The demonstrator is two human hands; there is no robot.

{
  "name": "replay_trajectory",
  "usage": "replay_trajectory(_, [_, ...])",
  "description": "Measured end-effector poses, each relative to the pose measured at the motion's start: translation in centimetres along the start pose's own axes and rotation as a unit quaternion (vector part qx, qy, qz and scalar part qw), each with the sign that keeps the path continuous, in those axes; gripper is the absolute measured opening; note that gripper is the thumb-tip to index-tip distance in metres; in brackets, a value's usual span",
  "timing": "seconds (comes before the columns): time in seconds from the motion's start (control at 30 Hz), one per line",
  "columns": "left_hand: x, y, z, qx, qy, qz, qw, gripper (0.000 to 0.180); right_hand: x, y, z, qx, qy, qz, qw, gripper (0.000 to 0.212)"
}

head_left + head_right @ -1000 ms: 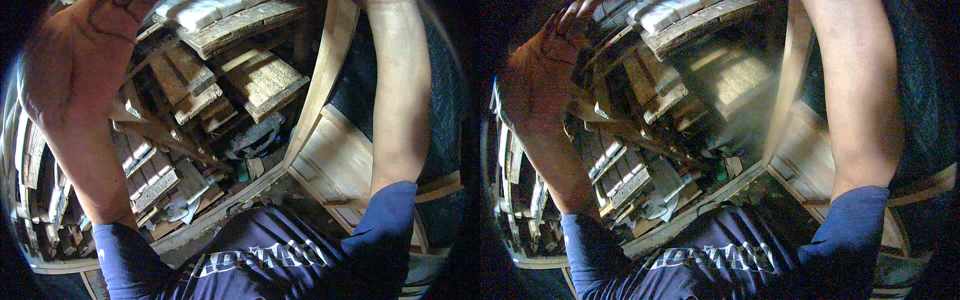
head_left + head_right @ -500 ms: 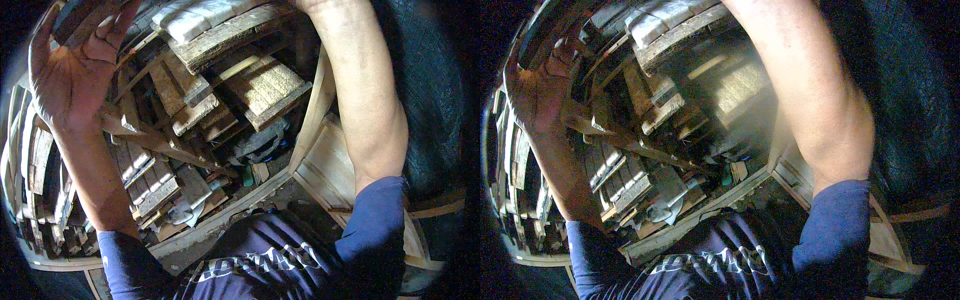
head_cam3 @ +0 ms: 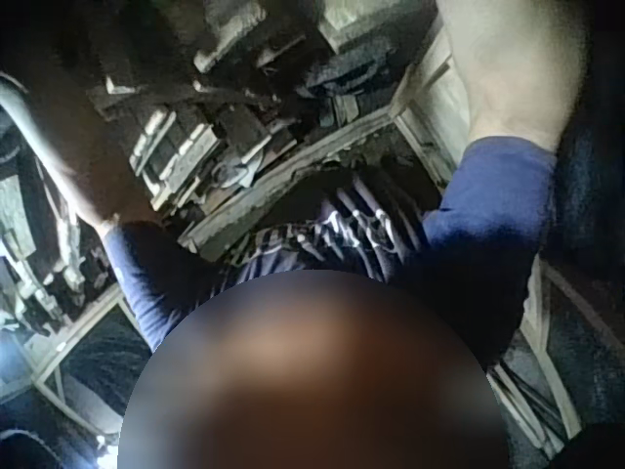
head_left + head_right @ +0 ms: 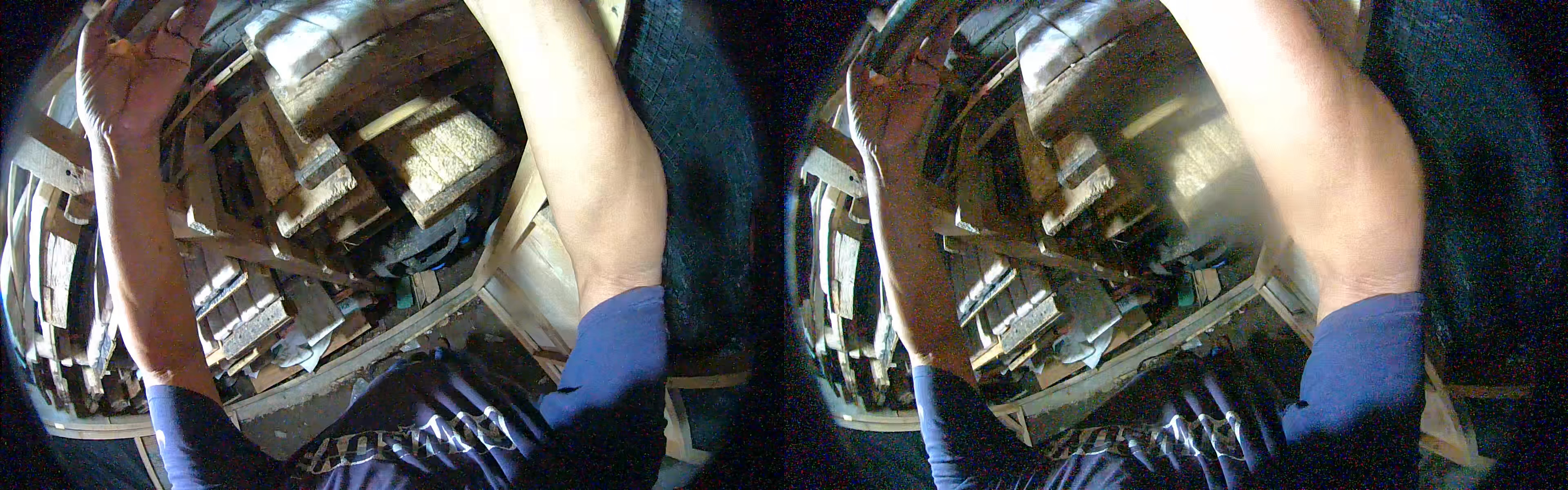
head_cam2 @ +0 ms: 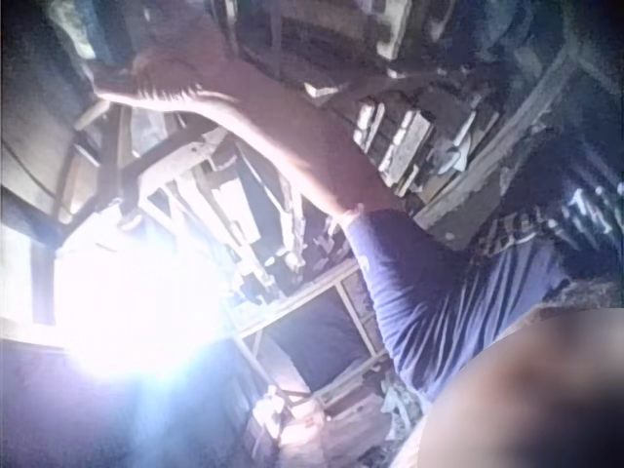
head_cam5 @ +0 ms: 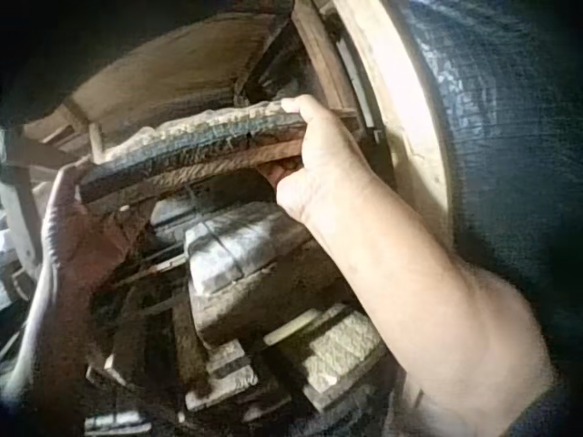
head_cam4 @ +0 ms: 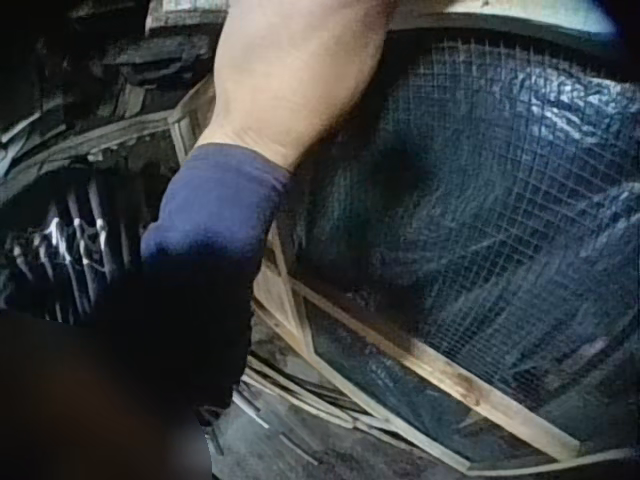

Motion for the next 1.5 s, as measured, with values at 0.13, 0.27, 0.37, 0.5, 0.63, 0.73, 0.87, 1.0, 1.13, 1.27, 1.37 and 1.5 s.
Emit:
replay_trajectory(0.13, [1.2,-1.6,-3.6,0.065,-0.044,0.051,0.996,0.057,0.4,-0.1,0.4,-0.153,-0.073,0.426,0.889,0.035])
replay_trajectory(0.27, [1.3,-1.2,-1.1,0.088,-0.042,0.088,0.991,0.056,1.2,0.2,0.5,-0.049,-0.017,0.203,0.978,0.05])
replay_trajectory(0.37, [1.6,-1.6,-1.3,0.101,-0.054,0.133,0.985,0.059,2.2,0.4,0.0,-0.073,-0.075,0.214,0.971,0.071])
replay_trajectory(0.5, [2.7,-4.3,-3.5,0.116,-0.08,0.252,0.958,0.062,4.5,2.8,-1.3,0.05,-0.073,-0.112,0.99,0.086])
replay_trajectory(0.63, [2.6,-7.5,-5.2,0.214,-0.117,0.27,0.931,0.059,6.8,4.5,-1.8,-0.089,-0.046,0.158,0.982,0.092])
replay_trajectory(0.73, [4.9,-1.3,-5.0,-0.096,0.06,-0.038,0.993,0.055,6.4,4.6,-1.1,-0.056,-0.084,0.187,0.977,0.088])
replay_trajectory(0.87, [5.6,-3.7,-7.8,0.058,-0.057,0.209,0.975,0.056,5.7,5.2,-3.5,-0.02,-0.006,0.148,0.989,0.05])
replay_trajectory(1.0, [5.5,-3.3,-7.7,0.073,-0.077,0.167,0.98,0.053,9.3,6.2,-1.0,0.082,-0.038,0.105,0.99,0.029])
replay_trajectory(1.13, [5.3,-3.9,-9.2,0.032,-0.05,0.157,0.986,0.051,9.4,7.0,-1.6,0.062,-0.005,0.142,0.988,0.032])
replay_trajectory(1.27, [5.6,-4.9,-9.5,0.09,-0.077,0.16,0.98,0.051,8.7,6.7,-1.9,0.021,0.04,0.153,0.987,0.037])
replay_trajectory(1.37, [6.2,-4.7,-10.2,0.075,-0.098,0.2,0.972,0.05,9.4,7.9,-2.2,-0.014,0.06,0.134,0.989,0.042])
replay_trajectory(1.5, [6.3,-5.1,-10.3,0.058,-0.091,0.155,0.982,0.048,8.8,6.9,-2.3,0.005,0.045,0.125,0.991,0.04])
Point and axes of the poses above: each hand's wrist, its own x-axis towards the middle knuckle, its own y-axis out of the back of the hand, z = x × y, the point moved 8 cm from there along x, towards the middle knuckle, and after that the axes turned 4 degrees about x, right-handed, at the moved point
